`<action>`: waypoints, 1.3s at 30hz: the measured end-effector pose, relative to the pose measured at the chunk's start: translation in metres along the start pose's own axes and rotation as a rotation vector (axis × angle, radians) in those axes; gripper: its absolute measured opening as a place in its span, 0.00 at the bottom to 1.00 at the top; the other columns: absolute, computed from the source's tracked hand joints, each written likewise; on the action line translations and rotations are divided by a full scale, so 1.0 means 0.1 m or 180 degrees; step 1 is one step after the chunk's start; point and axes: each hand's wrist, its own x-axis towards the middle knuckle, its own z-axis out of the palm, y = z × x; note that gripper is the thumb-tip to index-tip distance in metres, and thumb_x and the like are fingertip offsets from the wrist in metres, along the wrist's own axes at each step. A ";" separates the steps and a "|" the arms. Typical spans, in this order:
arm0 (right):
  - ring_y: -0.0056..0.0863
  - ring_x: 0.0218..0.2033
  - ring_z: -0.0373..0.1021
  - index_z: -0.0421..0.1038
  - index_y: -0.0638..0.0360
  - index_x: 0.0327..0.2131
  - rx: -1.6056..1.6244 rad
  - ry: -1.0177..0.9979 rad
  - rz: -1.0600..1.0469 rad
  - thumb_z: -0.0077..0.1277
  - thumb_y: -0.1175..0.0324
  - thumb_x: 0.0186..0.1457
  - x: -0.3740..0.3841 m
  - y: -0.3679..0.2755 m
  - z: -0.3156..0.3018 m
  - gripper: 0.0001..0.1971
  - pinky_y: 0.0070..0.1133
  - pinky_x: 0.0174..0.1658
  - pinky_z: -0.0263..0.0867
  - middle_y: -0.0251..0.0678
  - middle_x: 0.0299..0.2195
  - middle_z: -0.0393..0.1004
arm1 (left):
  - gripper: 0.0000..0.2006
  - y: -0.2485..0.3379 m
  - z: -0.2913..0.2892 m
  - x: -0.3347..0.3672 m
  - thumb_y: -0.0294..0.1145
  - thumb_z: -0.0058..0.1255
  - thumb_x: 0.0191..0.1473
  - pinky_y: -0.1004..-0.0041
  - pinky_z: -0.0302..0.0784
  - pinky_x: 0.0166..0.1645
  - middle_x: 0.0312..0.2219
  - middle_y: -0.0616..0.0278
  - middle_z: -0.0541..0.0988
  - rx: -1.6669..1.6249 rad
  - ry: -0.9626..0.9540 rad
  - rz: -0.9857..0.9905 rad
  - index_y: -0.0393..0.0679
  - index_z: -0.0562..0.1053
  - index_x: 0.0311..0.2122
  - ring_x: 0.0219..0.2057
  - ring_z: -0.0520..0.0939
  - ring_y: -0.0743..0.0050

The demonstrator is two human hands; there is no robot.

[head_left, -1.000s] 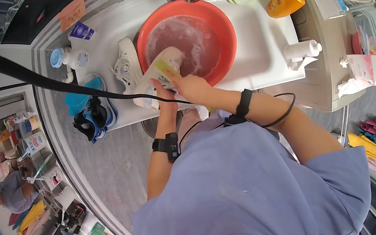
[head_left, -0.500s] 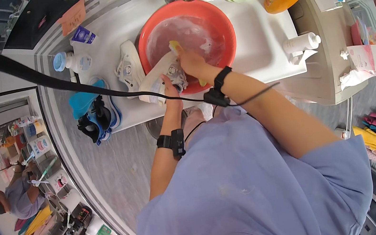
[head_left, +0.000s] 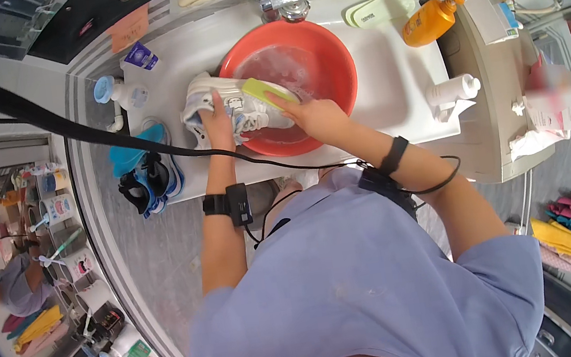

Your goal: Scrubbing a pair of white sneakers in a basin with water and detergent using a brush.

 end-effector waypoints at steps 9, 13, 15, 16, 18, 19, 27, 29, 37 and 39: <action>0.42 0.17 0.69 0.47 0.36 0.60 0.0157 0.1419 -0.0622 0.37 0.56 0.58 1.05 -0.22 -0.18 0.26 0.37 0.21 0.64 0.43 0.17 0.71 | 0.29 0.54 0.52 -0.04 0.48 0.34 0.60 0.68 0.63 0.50 0.42 0.40 0.71 0.0597 -0.0026 0.0352 0.23 0.62 0.47 0.46 0.71 0.56; 0.44 0.18 0.69 0.48 0.36 0.60 0.0348 0.1455 -0.0764 0.39 0.57 0.58 0.88 -0.04 -0.18 0.26 0.37 0.22 0.64 0.44 0.16 0.70 | 0.27 0.60 0.52 0.04 0.47 0.37 0.59 0.68 0.66 0.44 0.33 0.43 0.74 0.0322 0.0501 0.0160 0.23 0.66 0.40 0.37 0.74 0.60; 0.44 0.19 0.69 0.48 0.34 0.60 0.0303 0.0667 -0.0344 0.39 0.58 0.58 0.44 0.00 -0.30 0.26 0.37 0.23 0.64 0.45 0.17 0.70 | 0.26 0.49 0.37 0.18 0.46 0.39 0.59 0.69 0.66 0.44 0.34 0.46 0.75 0.0206 0.0509 0.0372 0.24 0.66 0.41 0.38 0.74 0.63; 0.44 0.18 0.69 0.49 0.34 0.59 0.0234 0.0576 -0.0325 0.40 0.59 0.58 0.25 0.07 -0.31 0.26 0.37 0.23 0.64 0.45 0.17 0.70 | 0.25 0.45 0.35 0.24 0.46 0.41 0.58 0.71 0.67 0.44 0.34 0.48 0.75 0.0110 0.0445 0.0606 0.26 0.67 0.41 0.38 0.74 0.66; 0.44 0.18 0.69 0.49 0.33 0.59 0.0123 0.0441 -0.0317 0.40 0.59 0.58 -0.12 0.26 -0.21 0.26 0.37 0.23 0.64 0.45 0.16 0.69 | 0.24 0.53 0.41 0.28 0.45 0.42 0.58 0.73 0.67 0.44 0.35 0.50 0.75 -0.0066 0.0399 0.0659 0.27 0.67 0.42 0.39 0.74 0.69; 0.43 0.17 0.69 0.48 0.34 0.59 0.0229 0.0469 -0.0339 0.40 0.59 0.58 -0.29 0.31 -0.14 0.26 0.36 0.22 0.64 0.44 0.16 0.69 | 0.23 0.58 0.39 0.28 0.45 0.44 0.57 0.74 0.67 0.44 0.36 0.53 0.76 -0.0194 0.0367 0.0739 0.29 0.68 0.42 0.39 0.74 0.71; 0.40 0.15 0.68 0.50 0.40 0.60 -0.0297 0.0877 -0.0313 0.41 0.59 0.58 0.13 0.10 -0.37 0.26 0.35 0.19 0.65 0.42 0.14 0.69 | 0.23 0.79 0.64 0.20 0.48 0.45 0.56 0.81 0.65 0.40 0.33 0.63 0.75 -0.0272 0.0062 0.0392 0.34 0.71 0.42 0.35 0.71 0.82; 0.43 0.14 0.67 0.51 0.39 0.59 -0.0114 0.1568 -0.0582 0.40 0.59 0.58 0.44 0.05 -0.44 0.25 0.37 0.17 0.63 0.45 0.14 0.68 | 0.23 0.88 0.64 0.16 0.49 0.45 0.56 0.82 0.65 0.35 0.30 0.65 0.75 -0.0322 -0.0142 -0.0030 0.35 0.71 0.40 0.31 0.70 0.84; 0.47 0.15 0.67 0.52 0.43 0.59 0.0105 0.1458 -0.0584 0.40 0.60 0.58 0.77 -0.04 -0.41 0.25 0.38 0.19 0.63 0.48 0.15 0.69 | 0.21 0.79 0.54 0.16 0.48 0.47 0.55 0.79 0.70 0.33 0.29 0.64 0.75 -0.1257 0.0233 -0.0317 0.36 0.70 0.39 0.29 0.74 0.81; 0.46 0.16 0.67 0.51 0.40 0.59 0.0268 0.1205 -0.0602 0.40 0.60 0.58 0.39 0.00 -0.37 0.25 0.38 0.20 0.63 0.48 0.15 0.69 | 0.22 0.72 0.48 0.22 0.48 0.48 0.54 0.78 0.73 0.34 0.30 0.62 0.76 -0.1422 0.0242 -0.0396 0.36 0.69 0.41 0.30 0.77 0.78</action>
